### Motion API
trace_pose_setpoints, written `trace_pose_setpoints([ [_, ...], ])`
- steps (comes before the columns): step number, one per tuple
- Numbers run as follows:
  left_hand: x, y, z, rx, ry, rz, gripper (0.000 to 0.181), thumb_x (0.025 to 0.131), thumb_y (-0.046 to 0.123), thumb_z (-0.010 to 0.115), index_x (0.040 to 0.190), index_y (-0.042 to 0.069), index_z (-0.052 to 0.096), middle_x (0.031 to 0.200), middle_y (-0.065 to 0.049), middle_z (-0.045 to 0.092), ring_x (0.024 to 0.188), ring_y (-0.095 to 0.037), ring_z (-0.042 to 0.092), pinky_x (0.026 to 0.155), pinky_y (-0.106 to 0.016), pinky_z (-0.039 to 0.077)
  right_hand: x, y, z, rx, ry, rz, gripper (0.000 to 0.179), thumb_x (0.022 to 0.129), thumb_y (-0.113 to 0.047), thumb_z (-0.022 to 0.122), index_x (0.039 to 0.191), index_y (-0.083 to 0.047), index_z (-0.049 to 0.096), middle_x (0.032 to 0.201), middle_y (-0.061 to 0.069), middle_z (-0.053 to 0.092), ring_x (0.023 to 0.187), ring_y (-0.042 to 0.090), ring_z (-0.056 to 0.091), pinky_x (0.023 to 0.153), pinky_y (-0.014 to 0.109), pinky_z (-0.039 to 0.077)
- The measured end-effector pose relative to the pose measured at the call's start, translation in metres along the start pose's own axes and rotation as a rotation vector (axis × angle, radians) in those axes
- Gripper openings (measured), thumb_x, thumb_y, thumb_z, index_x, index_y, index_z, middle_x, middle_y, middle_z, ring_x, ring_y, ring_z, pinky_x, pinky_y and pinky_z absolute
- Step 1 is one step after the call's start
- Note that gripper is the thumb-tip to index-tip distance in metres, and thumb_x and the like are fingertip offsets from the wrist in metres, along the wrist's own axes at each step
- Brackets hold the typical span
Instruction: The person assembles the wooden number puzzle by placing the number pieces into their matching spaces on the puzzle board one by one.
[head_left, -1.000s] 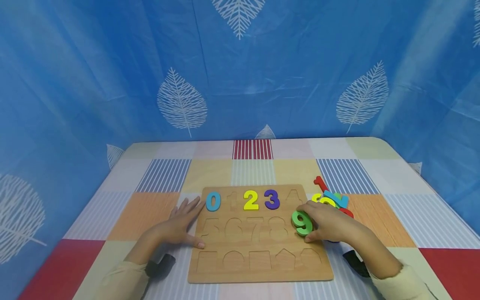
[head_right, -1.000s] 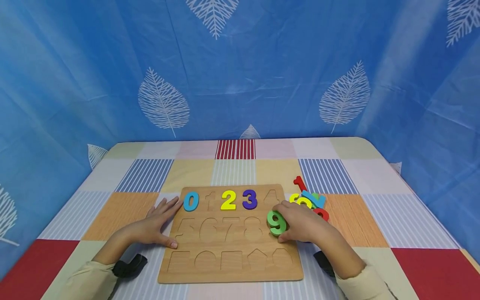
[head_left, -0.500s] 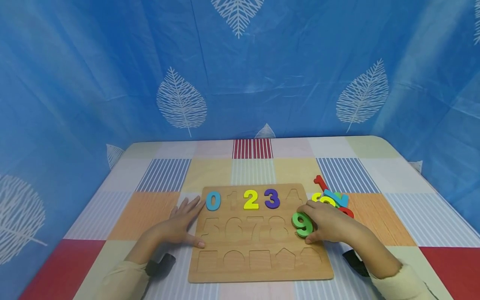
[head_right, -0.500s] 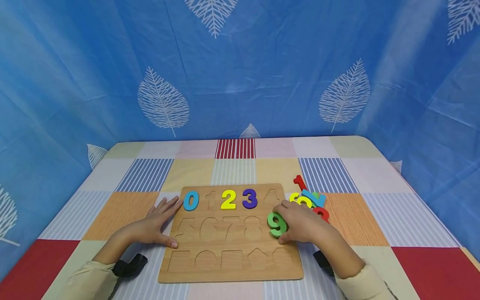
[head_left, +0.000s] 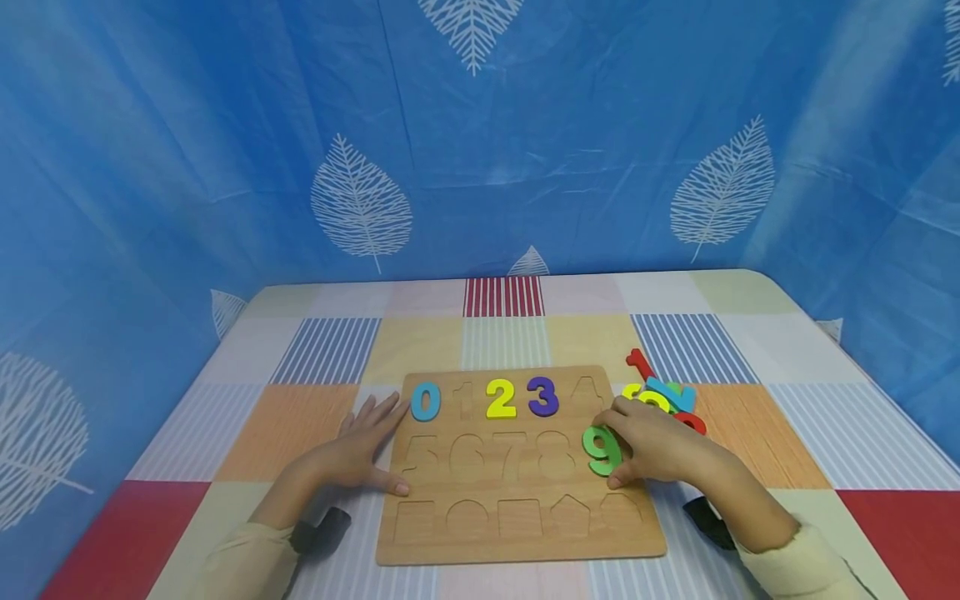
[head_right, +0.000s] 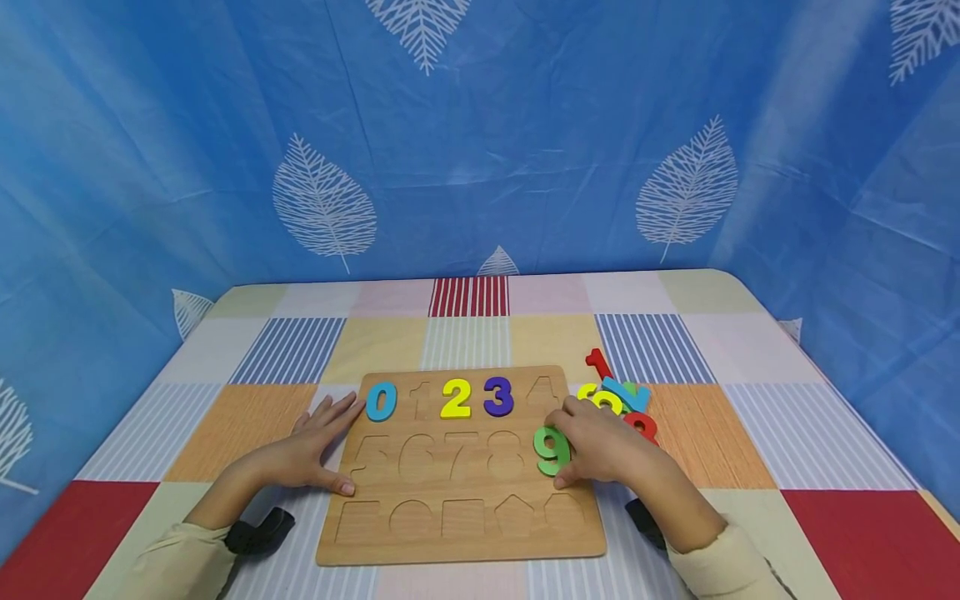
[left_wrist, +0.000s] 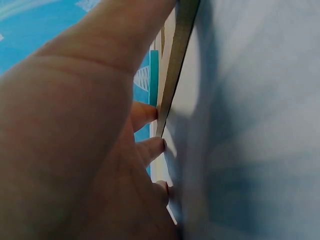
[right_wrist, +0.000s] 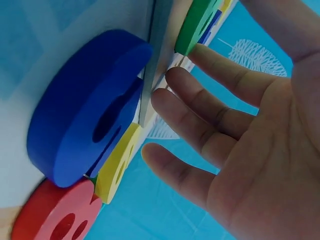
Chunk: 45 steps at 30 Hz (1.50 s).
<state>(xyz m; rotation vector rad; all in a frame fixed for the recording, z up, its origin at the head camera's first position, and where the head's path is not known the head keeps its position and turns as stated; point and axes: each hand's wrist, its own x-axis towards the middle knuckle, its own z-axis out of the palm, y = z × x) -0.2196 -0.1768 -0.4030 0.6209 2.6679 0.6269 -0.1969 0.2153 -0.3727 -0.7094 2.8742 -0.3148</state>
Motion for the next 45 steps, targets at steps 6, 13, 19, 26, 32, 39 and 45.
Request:
trace_pose_setpoints([
  [6,0.001,-0.001,0.001,-0.002,-0.001,-0.014,0.114,0.062,0.054,0.075,0.146,0.006,0.015,0.153,-0.019,0.006,0.137,-0.046,-0.006,0.107,-0.064,-0.003,0.0,0.001,0.002,-0.006,0.019,-0.025,0.064,0.058,-0.044,0.081,0.107,-0.009,0.06,0.091,-0.003,0.05,0.08,0.012,0.048,0.071,0.032,0.047],
  [13,0.002,-0.003,0.003,0.003,0.0,-0.01,0.114,0.063,0.055,0.074,0.146,0.006,0.015,0.153,-0.018,0.005,0.137,-0.046,-0.006,0.107,-0.064,-0.004,0.0,0.003,0.002,0.008,0.007,-0.022,0.064,0.059,-0.044,0.081,0.109,-0.009,0.059,0.091,-0.003,0.05,0.081,0.013,0.048,0.072,0.032,0.047],
  [19,0.003,-0.005,0.004,0.001,0.002,-0.012,0.114,0.063,0.056,0.074,0.146,0.007,0.015,0.153,-0.018,0.005,0.137,-0.045,-0.007,0.107,-0.064,-0.004,0.001,0.008,-0.002,0.064,-0.027,-0.007,0.064,0.061,-0.041,0.08,0.112,-0.01,0.058,0.092,-0.002,0.05,0.081,0.012,0.047,0.072,0.031,0.047],
  [26,0.003,-0.003,0.004,-0.007,0.0,-0.014,0.114,0.062,0.056,0.074,0.147,0.008,0.014,0.153,-0.017,0.005,0.137,-0.045,-0.007,0.107,-0.063,-0.004,-0.004,0.024,-0.011,0.155,-0.026,0.034,0.067,0.068,-0.035,0.078,0.122,-0.006,0.052,0.108,0.009,0.051,0.092,0.021,0.053,0.076,0.038,0.05],
  [32,0.002,-0.002,0.003,-0.023,-0.002,-0.01,0.114,0.062,0.053,0.076,0.146,0.006,0.015,0.153,-0.019,0.005,0.137,-0.046,-0.007,0.107,-0.063,-0.005,-0.006,0.039,-0.017,0.173,0.028,0.088,0.065,0.073,-0.028,0.075,0.127,-0.002,0.048,0.117,0.019,0.048,0.101,0.033,0.052,0.083,0.051,0.049],
  [39,0.003,-0.003,0.003,-0.021,-0.006,-0.014,0.115,0.062,0.053,0.076,0.146,0.006,0.014,0.153,-0.019,0.005,0.137,-0.046,-0.008,0.107,-0.063,-0.005,-0.008,0.051,-0.018,0.155,0.064,0.129,0.063,0.075,-0.021,0.074,0.128,-0.001,0.047,0.109,0.019,0.049,0.095,0.031,0.051,0.08,0.049,0.052],
  [45,0.002,-0.002,0.002,-0.018,-0.006,-0.015,0.115,0.062,0.054,0.075,0.146,0.006,0.014,0.153,-0.018,0.005,0.137,-0.045,-0.008,0.107,-0.063,-0.005,-0.008,0.057,-0.018,0.145,0.053,0.15,0.062,0.074,-0.02,0.074,0.126,0.0,0.048,0.11,0.021,0.05,0.095,0.033,0.051,0.077,0.048,0.053],
])
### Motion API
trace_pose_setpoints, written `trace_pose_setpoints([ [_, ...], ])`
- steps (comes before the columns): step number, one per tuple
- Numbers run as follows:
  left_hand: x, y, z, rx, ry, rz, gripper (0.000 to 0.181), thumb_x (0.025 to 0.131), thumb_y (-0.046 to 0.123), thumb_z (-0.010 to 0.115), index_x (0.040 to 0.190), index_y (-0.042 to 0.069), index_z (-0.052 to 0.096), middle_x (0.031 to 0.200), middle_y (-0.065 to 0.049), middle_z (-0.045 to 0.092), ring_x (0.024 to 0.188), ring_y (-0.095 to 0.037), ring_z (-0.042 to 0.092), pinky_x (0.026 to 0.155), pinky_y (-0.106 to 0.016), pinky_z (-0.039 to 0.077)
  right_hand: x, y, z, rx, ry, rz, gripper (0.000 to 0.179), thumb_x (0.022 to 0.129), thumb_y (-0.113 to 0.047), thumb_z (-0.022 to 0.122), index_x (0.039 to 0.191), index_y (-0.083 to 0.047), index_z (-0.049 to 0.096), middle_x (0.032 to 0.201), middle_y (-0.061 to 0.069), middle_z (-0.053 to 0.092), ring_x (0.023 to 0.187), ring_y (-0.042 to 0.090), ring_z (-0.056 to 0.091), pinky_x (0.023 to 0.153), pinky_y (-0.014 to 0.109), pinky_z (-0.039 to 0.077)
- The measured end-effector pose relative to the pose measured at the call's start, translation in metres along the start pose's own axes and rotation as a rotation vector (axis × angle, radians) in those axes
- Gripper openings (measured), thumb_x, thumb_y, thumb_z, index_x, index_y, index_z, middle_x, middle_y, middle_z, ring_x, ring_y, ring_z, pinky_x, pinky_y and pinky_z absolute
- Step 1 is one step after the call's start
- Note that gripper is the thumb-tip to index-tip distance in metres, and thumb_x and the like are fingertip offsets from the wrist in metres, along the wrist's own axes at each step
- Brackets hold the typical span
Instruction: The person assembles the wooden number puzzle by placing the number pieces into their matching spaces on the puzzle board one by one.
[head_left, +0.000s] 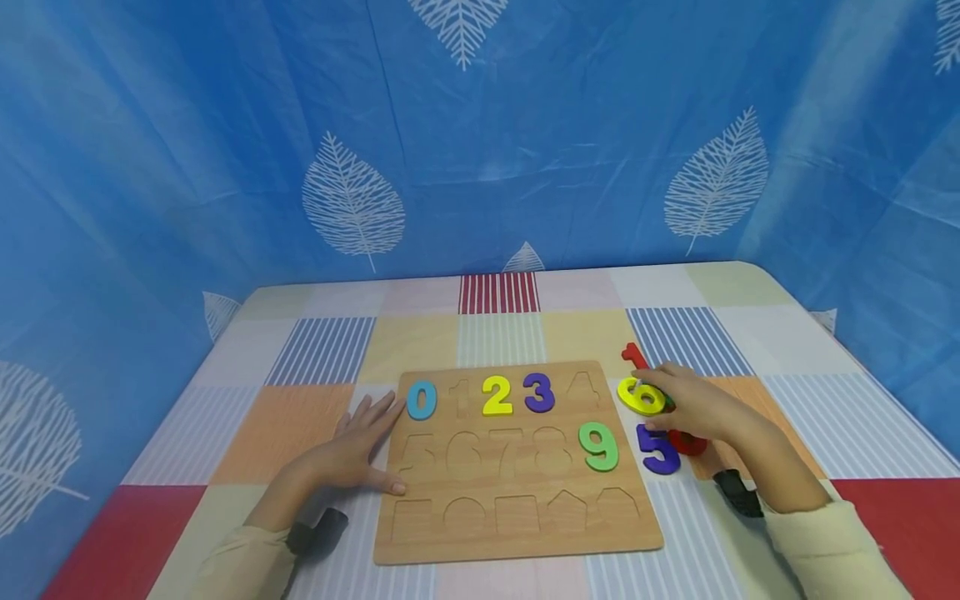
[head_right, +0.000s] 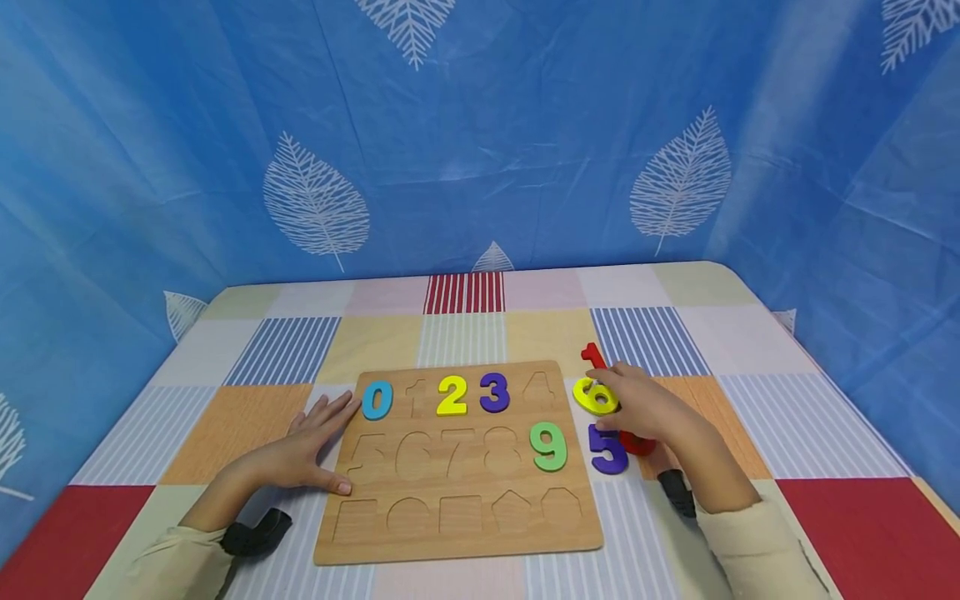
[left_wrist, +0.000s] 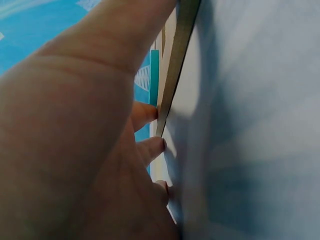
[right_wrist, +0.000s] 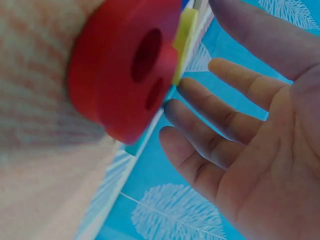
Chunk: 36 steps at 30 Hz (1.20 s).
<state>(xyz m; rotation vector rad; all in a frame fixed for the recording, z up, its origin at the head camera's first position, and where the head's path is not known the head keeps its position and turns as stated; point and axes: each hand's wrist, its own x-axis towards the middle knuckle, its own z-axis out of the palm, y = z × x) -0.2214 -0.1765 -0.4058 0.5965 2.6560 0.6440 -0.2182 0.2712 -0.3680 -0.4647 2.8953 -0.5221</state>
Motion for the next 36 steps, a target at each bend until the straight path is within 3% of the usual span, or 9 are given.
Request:
trace_pose_setpoints([
  [8,0.001,-0.001,0.001,0.006,0.002,0.0,0.115,0.062,0.054,0.075,0.146,0.006,0.014,0.153,-0.019,0.005,0.137,-0.046,-0.008,0.106,-0.063,-0.005,-0.008,-0.002,-0.002,-0.029,-0.128,-0.007,0.045,0.068,-0.029,0.078,0.102,-0.007,0.06,0.093,0.003,0.05,0.086,0.021,0.047,0.071,0.035,0.05],
  [12,0.001,-0.002,0.001,0.007,0.003,-0.001,0.115,0.062,0.054,0.075,0.146,0.006,0.014,0.153,-0.018,0.005,0.137,-0.045,-0.007,0.107,-0.063,-0.005,-0.012,-0.004,0.0,-0.059,-0.17,-0.003,0.057,0.06,-0.041,0.081,0.103,-0.011,0.061,0.097,0.003,0.054,0.097,0.03,0.045,0.078,0.045,0.049],
  [15,0.001,-0.002,0.001,0.005,0.005,0.001,0.114,0.062,0.054,0.075,0.146,0.007,0.014,0.153,-0.018,0.005,0.137,-0.045,-0.008,0.106,-0.063,-0.006,-0.013,-0.006,0.002,-0.089,-0.184,0.019,0.07,0.052,-0.05,0.081,0.108,-0.013,0.06,0.112,0.009,0.055,0.112,0.042,0.038,0.086,0.06,0.043],
  [17,0.001,-0.002,0.001,0.007,0.005,0.001,0.114,0.063,0.054,0.075,0.147,0.007,0.014,0.153,-0.018,0.005,0.137,-0.045,-0.008,0.107,-0.063,-0.005,-0.013,-0.008,0.003,-0.109,-0.184,0.032,0.075,0.049,-0.051,0.081,0.111,-0.014,0.059,0.118,0.011,0.053,0.116,0.043,0.036,0.087,0.062,0.041],
  [26,0.0,-0.002,0.0,0.007,-0.005,0.004,0.114,0.063,0.055,0.074,0.147,0.007,0.013,0.153,-0.017,0.003,0.137,-0.045,-0.009,0.107,-0.063,-0.006,-0.012,-0.009,0.006,-0.159,-0.183,0.024,0.063,0.055,-0.037,0.085,0.108,-0.015,0.058,0.11,0.005,0.052,0.103,0.033,0.041,0.08,0.053,0.047],
  [36,0.0,-0.001,-0.001,0.005,-0.013,0.007,0.113,0.064,0.053,0.074,0.147,0.007,0.012,0.153,-0.017,0.002,0.137,-0.044,-0.009,0.107,-0.063,-0.005,-0.012,-0.009,0.005,-0.123,-0.18,0.001,0.065,0.056,-0.041,0.084,0.108,-0.012,0.058,0.11,0.005,0.053,0.1,0.03,0.043,0.079,0.05,0.047],
])
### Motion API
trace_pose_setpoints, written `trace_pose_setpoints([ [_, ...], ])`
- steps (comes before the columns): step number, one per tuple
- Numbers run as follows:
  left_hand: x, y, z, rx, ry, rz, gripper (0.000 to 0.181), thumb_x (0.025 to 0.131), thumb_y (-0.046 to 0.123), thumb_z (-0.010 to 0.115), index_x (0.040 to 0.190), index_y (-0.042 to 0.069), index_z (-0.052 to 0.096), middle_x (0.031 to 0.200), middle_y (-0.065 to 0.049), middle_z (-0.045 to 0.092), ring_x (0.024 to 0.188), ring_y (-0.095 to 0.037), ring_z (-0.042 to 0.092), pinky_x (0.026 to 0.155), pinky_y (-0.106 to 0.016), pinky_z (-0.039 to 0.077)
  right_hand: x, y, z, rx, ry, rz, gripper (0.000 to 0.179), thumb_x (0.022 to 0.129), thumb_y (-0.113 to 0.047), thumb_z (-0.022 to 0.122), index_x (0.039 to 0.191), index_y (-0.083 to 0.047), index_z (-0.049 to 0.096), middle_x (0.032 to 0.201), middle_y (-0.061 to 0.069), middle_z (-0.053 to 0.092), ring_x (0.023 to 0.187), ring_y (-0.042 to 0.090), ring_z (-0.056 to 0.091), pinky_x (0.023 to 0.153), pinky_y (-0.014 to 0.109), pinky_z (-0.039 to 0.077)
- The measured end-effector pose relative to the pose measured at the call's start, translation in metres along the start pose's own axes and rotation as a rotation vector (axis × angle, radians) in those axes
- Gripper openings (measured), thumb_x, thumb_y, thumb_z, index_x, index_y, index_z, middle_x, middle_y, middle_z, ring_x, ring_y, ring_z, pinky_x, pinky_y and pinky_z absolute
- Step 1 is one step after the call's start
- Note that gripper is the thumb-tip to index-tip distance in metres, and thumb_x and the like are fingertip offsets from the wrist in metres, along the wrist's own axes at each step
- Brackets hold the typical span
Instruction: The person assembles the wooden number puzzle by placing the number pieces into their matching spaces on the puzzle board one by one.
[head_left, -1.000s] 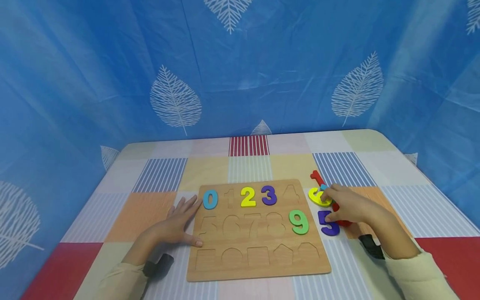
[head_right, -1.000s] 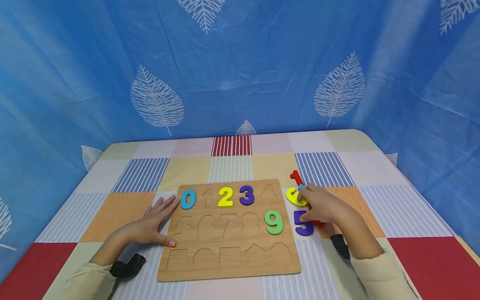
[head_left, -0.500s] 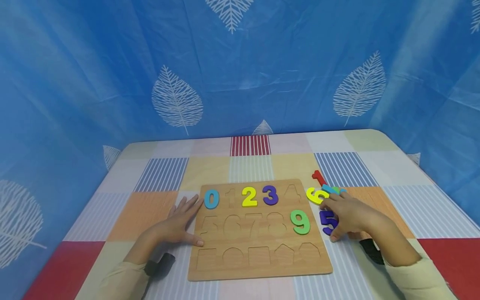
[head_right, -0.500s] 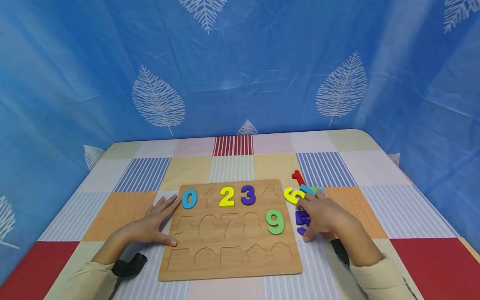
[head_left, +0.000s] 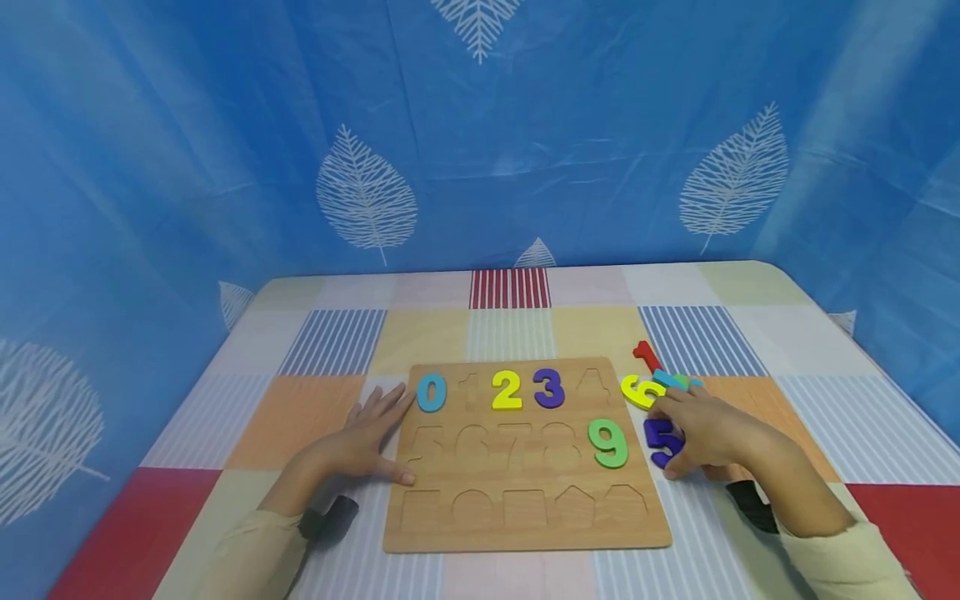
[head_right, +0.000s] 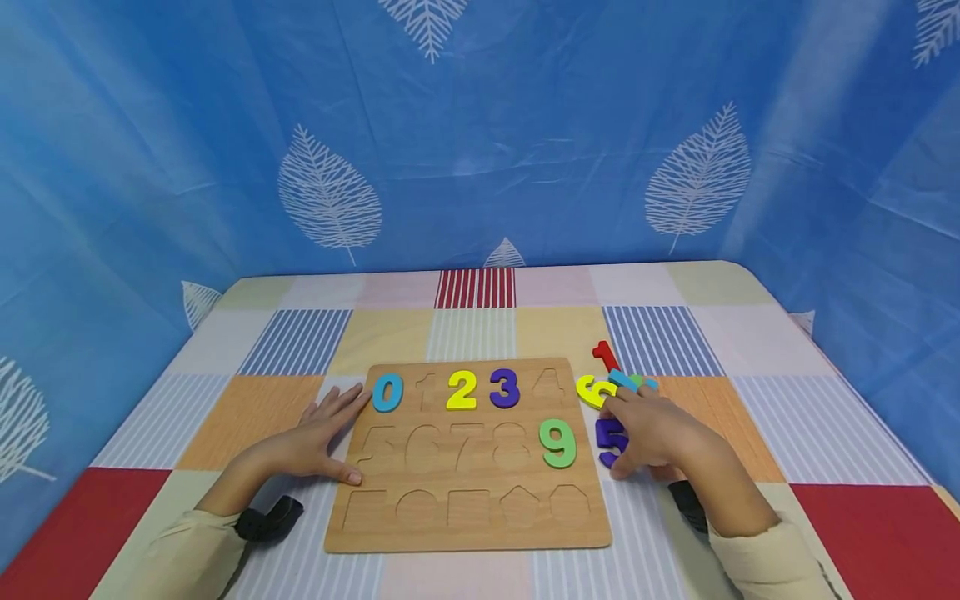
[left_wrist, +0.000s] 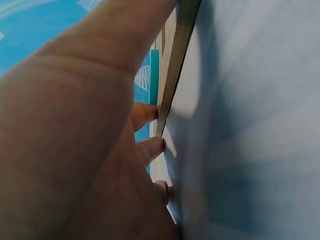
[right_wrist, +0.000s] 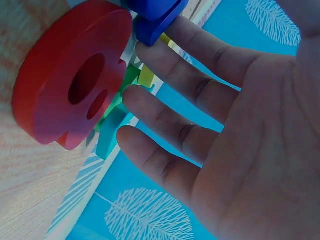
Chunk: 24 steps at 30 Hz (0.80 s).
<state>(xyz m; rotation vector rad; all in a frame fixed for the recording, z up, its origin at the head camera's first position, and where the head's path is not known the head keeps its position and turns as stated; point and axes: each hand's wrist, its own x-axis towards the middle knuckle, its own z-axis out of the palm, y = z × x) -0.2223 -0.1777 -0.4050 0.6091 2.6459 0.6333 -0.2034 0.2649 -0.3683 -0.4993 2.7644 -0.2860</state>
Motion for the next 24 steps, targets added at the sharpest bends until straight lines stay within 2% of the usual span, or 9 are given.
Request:
trace_pose_setpoints([
  [8,0.0,-0.001,-0.001,0.008,0.004,0.017,0.112,0.066,0.052,0.074,0.147,0.007,0.011,0.153,-0.018,0.002,0.137,-0.045,-0.009,0.107,-0.064,-0.005,0.002,-0.003,-0.003,0.004,0.008,-0.003,0.066,0.057,-0.039,0.083,0.11,-0.008,0.058,0.112,0.009,0.053,0.1,0.032,0.044,0.079,0.051,0.048],
  [14,0.0,0.0,-0.001,0.006,0.002,0.011,0.112,0.066,0.052,0.074,0.147,0.007,0.012,0.153,-0.017,0.002,0.137,-0.044,-0.009,0.107,-0.062,-0.005,0.006,-0.011,-0.01,-0.036,0.043,-0.035,0.064,0.058,-0.039,0.083,0.108,-0.007,0.058,0.11,0.011,0.054,0.098,0.031,0.047,0.078,0.049,0.049],
  [19,0.0,0.001,-0.002,0.002,0.001,0.011,0.112,0.065,0.051,0.074,0.147,0.006,0.012,0.153,-0.018,0.002,0.137,-0.044,-0.009,0.108,-0.061,-0.005,0.012,-0.026,-0.016,-0.053,0.06,-0.07,0.064,0.059,-0.042,0.082,0.108,-0.007,0.058,0.109,0.012,0.055,0.101,0.035,0.049,0.083,0.053,0.047],
  [24,0.0,-0.001,-0.001,0.012,-0.008,0.001,0.113,0.065,0.054,0.074,0.147,0.008,0.011,0.153,-0.017,0.001,0.138,-0.043,-0.009,0.108,-0.061,-0.006,0.022,-0.047,-0.023,-0.062,0.058,-0.098,0.058,0.062,-0.039,0.081,0.106,-0.009,0.057,0.099,0.004,0.053,0.091,0.024,0.049,0.078,0.044,0.049],
])
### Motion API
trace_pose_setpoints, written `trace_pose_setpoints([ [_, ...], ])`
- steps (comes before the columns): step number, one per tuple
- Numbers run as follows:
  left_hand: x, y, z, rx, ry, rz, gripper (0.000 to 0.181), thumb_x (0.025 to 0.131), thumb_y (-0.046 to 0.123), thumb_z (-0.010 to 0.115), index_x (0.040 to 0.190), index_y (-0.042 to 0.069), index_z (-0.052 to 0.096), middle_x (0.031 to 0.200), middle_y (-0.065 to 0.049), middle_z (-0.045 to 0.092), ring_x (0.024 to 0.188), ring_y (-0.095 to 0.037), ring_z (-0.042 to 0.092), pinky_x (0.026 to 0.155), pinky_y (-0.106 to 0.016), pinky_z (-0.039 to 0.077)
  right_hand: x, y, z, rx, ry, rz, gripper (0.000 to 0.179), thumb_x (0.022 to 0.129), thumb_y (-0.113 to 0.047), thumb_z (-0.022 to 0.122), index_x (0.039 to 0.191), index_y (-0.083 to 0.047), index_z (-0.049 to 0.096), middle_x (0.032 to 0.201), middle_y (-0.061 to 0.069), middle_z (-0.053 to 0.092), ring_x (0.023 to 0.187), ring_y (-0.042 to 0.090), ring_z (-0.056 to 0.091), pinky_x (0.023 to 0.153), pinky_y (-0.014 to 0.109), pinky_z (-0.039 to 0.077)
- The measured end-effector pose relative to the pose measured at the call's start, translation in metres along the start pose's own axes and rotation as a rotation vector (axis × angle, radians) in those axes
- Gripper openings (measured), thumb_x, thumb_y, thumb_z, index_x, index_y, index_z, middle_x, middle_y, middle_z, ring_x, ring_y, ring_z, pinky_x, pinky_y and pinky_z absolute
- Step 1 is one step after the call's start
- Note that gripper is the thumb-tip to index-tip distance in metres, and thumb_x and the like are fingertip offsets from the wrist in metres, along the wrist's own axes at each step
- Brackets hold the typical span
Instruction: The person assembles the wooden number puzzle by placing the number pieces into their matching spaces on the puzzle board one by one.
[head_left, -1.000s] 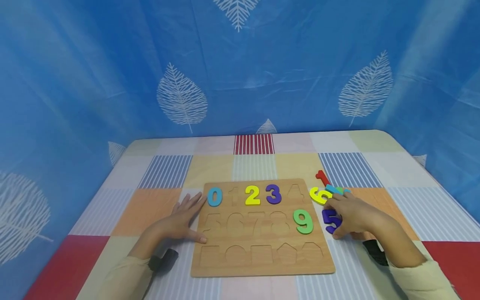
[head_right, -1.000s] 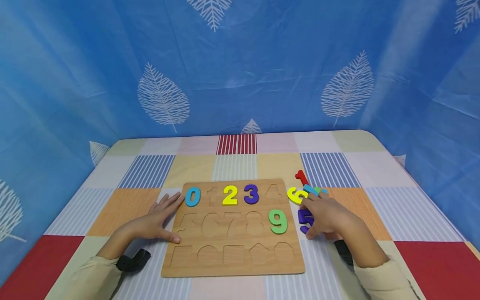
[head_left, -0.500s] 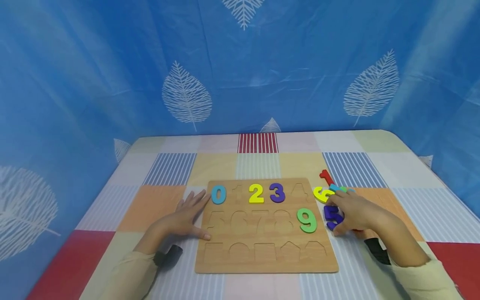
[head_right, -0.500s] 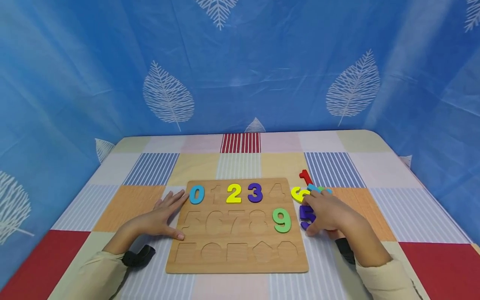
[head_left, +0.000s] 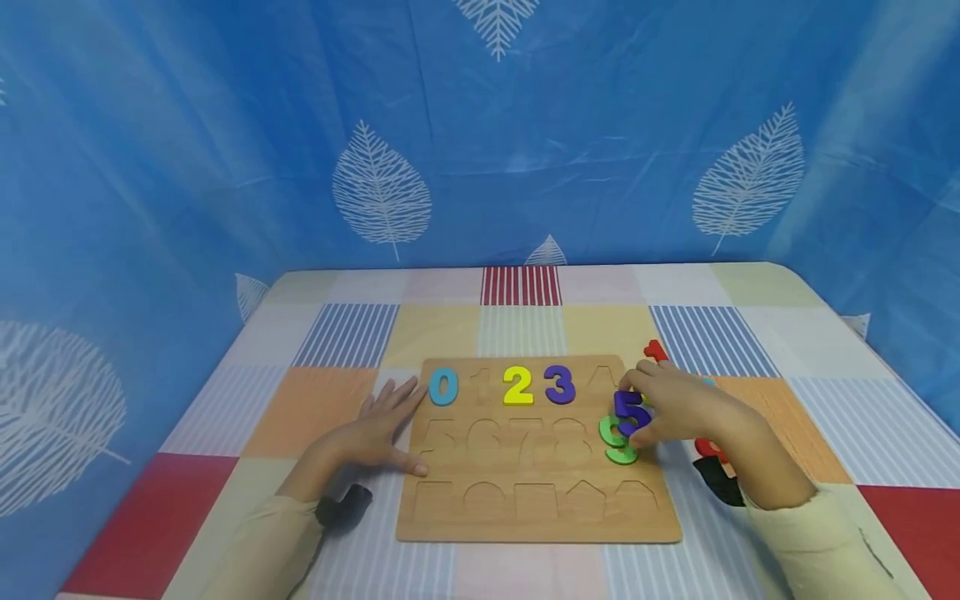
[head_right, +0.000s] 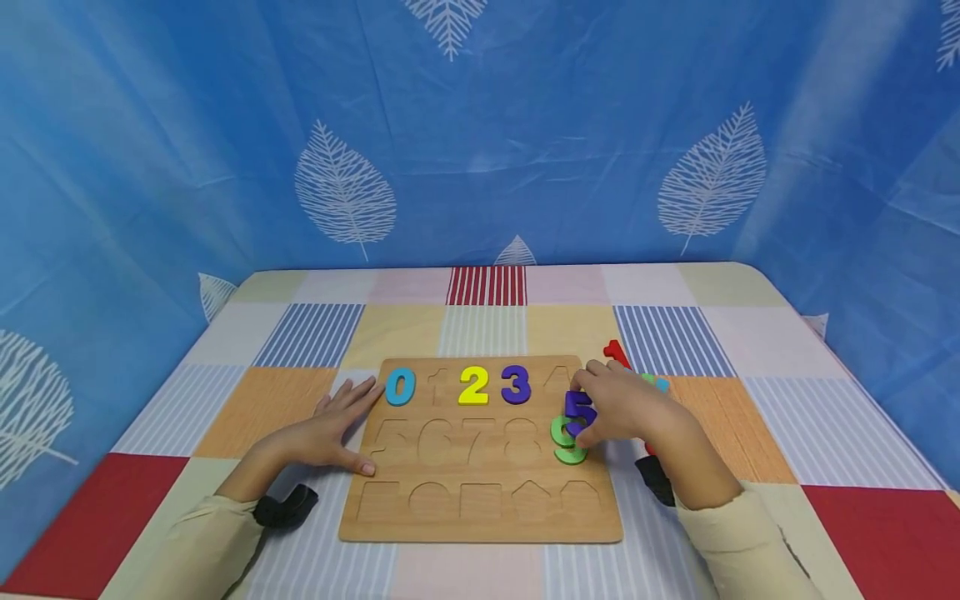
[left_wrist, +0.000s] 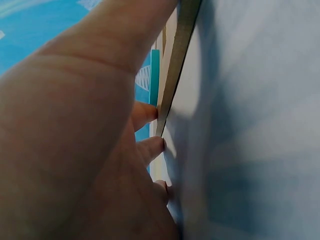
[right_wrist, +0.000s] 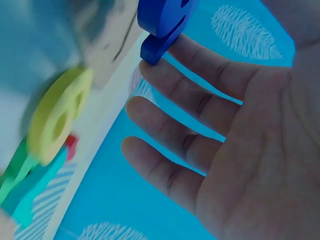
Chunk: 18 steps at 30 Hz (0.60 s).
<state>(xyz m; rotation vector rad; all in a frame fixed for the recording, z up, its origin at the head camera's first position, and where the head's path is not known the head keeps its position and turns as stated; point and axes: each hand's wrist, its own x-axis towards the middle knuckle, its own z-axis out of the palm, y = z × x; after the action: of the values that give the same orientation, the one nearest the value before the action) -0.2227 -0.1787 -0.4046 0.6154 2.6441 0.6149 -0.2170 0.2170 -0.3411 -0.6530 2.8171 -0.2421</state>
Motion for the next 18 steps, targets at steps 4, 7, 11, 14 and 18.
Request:
trace_pose_setpoints([
  [4,0.001,-0.002,0.0,0.005,-0.001,0.0,0.113,0.065,0.054,0.073,0.147,0.008,0.011,0.154,-0.016,0.001,0.138,-0.042,-0.01,0.108,-0.06,-0.006,0.013,-0.017,-0.003,-0.025,-0.005,-0.033,0.055,0.064,-0.038,0.08,0.105,-0.009,0.057,0.098,0.003,0.053,0.09,0.022,0.047,0.075,0.039,0.048],
  [7,0.001,-0.003,0.0,0.001,-0.003,-0.003,0.113,0.065,0.054,0.074,0.147,0.009,0.011,0.154,-0.015,0.001,0.138,-0.041,-0.01,0.108,-0.06,-0.006,0.021,-0.03,-0.004,-0.033,-0.021,-0.041,0.056,0.065,-0.037,0.079,0.108,-0.008,0.057,0.103,0.005,0.053,0.095,0.024,0.046,0.078,0.04,0.048],
  [11,0.001,-0.003,0.0,0.007,-0.009,-0.01,0.112,0.065,0.054,0.074,0.147,0.01,0.011,0.154,-0.014,0.001,0.138,-0.04,-0.01,0.109,-0.06,-0.005,0.031,-0.045,-0.005,-0.037,-0.047,-0.027,0.06,0.066,-0.038,0.079,0.112,-0.008,0.056,0.109,0.006,0.052,0.101,0.026,0.046,0.084,0.043,0.048],
  [14,0.001,-0.003,-0.001,0.017,-0.006,-0.005,0.112,0.065,0.054,0.074,0.147,0.01,0.011,0.154,-0.014,0.002,0.139,-0.041,-0.009,0.109,-0.061,-0.004,0.038,-0.054,-0.006,-0.05,-0.05,-0.041,0.062,0.067,-0.04,0.078,0.114,-0.008,0.056,0.11,0.007,0.053,0.101,0.026,0.047,0.084,0.044,0.048],
  [18,0.001,-0.003,-0.002,0.012,-0.006,0.008,0.112,0.065,0.053,0.074,0.147,0.009,0.012,0.154,-0.014,0.002,0.139,-0.041,-0.008,0.108,-0.061,-0.004,0.047,-0.064,-0.005,-0.049,-0.044,-0.062,0.063,0.066,-0.041,0.078,0.115,-0.008,0.056,0.11,0.007,0.054,0.1,0.026,0.048,0.082,0.043,0.048],
])
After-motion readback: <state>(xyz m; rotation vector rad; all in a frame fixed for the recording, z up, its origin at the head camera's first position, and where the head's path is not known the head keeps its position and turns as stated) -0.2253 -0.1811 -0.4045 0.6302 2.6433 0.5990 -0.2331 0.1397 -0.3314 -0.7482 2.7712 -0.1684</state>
